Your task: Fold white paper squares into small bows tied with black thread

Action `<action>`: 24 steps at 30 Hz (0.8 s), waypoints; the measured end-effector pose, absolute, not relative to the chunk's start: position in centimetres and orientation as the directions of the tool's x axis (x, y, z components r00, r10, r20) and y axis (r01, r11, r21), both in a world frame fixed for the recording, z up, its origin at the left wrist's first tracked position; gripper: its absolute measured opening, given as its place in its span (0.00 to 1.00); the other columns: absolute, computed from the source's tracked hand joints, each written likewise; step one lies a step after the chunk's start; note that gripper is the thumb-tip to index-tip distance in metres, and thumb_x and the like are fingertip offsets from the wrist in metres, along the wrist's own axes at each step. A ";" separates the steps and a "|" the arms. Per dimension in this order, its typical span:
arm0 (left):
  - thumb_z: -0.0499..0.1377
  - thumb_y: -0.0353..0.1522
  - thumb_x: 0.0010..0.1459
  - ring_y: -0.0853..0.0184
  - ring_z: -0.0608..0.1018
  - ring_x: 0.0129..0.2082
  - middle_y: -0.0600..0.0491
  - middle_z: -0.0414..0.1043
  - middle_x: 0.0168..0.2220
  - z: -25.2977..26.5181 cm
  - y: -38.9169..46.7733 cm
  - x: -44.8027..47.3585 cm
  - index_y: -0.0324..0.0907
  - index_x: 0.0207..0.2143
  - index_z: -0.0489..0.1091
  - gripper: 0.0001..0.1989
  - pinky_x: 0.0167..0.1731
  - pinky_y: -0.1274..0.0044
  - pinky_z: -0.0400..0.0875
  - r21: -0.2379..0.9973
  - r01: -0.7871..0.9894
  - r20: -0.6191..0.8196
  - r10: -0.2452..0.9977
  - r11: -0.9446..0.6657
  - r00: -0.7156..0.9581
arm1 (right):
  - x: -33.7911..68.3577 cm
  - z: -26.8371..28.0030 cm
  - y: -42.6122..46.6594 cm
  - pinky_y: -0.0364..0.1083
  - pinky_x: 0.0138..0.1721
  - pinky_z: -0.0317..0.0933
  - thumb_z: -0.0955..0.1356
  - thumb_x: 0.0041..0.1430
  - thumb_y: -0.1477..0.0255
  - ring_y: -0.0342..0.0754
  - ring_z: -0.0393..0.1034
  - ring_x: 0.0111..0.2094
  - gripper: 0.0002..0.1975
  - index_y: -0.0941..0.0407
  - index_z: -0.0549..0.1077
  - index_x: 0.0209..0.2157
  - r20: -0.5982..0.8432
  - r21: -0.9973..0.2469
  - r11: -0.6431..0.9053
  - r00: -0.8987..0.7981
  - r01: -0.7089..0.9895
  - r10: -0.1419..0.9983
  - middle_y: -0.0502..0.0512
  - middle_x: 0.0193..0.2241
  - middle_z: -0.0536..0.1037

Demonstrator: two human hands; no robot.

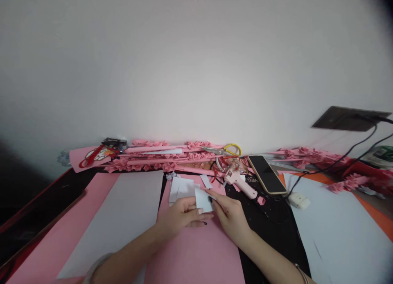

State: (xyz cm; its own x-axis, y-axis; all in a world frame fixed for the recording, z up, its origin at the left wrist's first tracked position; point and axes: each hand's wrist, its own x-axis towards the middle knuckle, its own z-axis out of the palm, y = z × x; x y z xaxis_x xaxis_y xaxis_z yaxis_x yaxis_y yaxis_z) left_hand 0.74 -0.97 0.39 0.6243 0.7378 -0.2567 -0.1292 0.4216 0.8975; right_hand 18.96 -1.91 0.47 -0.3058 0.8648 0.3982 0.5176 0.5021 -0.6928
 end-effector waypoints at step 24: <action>0.60 0.40 0.50 0.60 0.77 0.39 0.48 0.77 0.38 0.0 -0.9 1.0 0.41 0.40 0.71 0.17 0.38 0.70 0.71 0.922 -0.042 -0.304 0.789 0.384 0.534 | 18.8 0.7 -1.9 0.42 0.31 0.64 0.60 0.58 0.74 0.46 0.71 0.28 0.12 0.57 0.69 0.42 0.316 -0.739 0.407 -0.257 0.537 0.913 0.54 0.30 0.76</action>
